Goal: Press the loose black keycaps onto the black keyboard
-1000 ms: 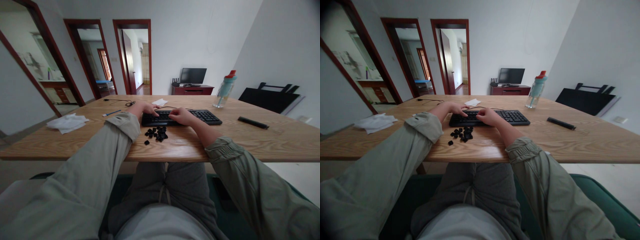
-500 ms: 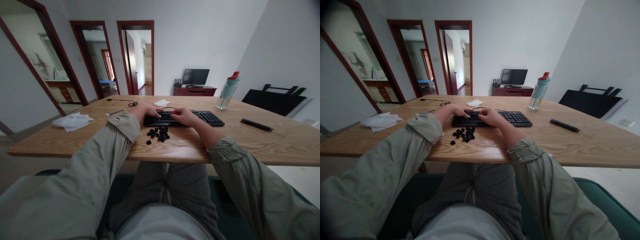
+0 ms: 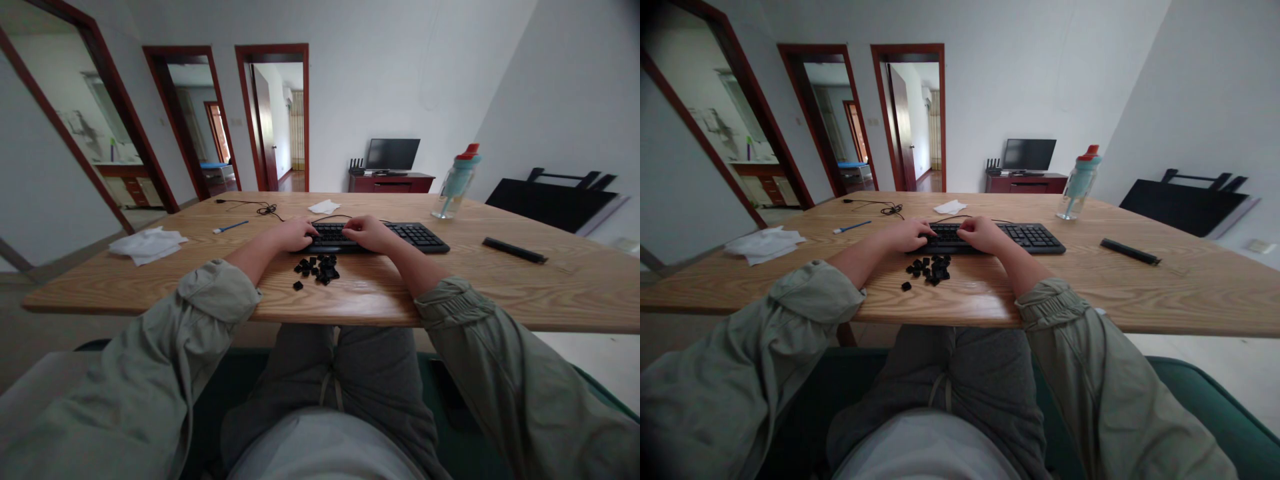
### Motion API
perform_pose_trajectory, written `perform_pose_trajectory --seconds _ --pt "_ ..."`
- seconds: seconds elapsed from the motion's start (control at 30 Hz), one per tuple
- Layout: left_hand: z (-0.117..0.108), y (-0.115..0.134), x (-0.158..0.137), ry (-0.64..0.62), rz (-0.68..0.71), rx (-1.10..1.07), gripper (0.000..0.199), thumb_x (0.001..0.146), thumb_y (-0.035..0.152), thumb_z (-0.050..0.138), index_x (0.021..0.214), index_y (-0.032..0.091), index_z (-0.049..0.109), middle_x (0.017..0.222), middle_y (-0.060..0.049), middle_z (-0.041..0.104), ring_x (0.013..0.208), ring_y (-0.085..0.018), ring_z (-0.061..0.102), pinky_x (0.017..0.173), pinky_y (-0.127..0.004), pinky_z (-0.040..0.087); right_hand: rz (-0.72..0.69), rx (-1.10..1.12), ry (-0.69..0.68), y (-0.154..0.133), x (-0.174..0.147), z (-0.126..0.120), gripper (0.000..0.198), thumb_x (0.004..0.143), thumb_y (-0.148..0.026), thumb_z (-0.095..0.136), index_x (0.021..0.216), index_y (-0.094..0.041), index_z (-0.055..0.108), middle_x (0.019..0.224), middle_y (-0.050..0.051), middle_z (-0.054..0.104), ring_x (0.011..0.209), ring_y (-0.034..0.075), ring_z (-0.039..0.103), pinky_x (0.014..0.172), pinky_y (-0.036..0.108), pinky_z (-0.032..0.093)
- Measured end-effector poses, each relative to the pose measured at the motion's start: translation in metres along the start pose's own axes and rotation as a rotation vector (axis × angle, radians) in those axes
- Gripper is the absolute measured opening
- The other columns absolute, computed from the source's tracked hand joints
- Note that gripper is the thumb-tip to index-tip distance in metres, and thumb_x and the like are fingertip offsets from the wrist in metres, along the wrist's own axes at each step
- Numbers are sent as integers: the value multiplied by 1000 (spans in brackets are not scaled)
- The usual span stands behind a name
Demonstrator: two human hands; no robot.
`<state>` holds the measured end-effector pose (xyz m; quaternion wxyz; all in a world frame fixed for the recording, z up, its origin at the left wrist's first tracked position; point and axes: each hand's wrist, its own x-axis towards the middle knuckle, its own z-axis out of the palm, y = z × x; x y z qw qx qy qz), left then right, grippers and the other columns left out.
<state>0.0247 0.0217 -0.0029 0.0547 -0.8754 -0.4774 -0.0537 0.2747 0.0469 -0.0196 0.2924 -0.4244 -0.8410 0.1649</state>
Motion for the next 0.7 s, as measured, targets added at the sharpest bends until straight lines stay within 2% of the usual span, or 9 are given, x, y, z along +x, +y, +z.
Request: perform_pose_trajectory --seconds 0.3,0.53,0.63,0.7 --pt "-2 1 2 -19 18 12 52 85 20 43 131 24 68 129 -6 66 118 -22 59 108 -31 44 -13 -15 0 0 -1 0 33 86 -42 55 87 -13 71 72 3 65 63 13 50 60 27 35" --pt "-7 7 3 -57 -60 44 51 82 17 46 126 23 71 125 -5 68 107 -23 63 100 -31 49 -1 -27 1 0 -1 -1 34 88 -42 55 90 -12 72 72 3 66 62 13 50 59 26 35" --pt "-24 19 -12 3 -35 27 48 82 17 48 123 21 72 121 -6 70 104 -22 64 98 -32 50 -8 -43 13 -3 -1 -4 33 88 -40 55 91 -12 73 77 4 69 66 13 52 61 26 36" --pt "-38 39 -37 117 31 -66 45 84 20 48 122 22 72 117 -5 71 102 -21 65 96 -31 52 -26 -41 44 -5 -1 -7 33 88 -39 56 93 -11 74 81 5 71 70 14 55 63 25 37"
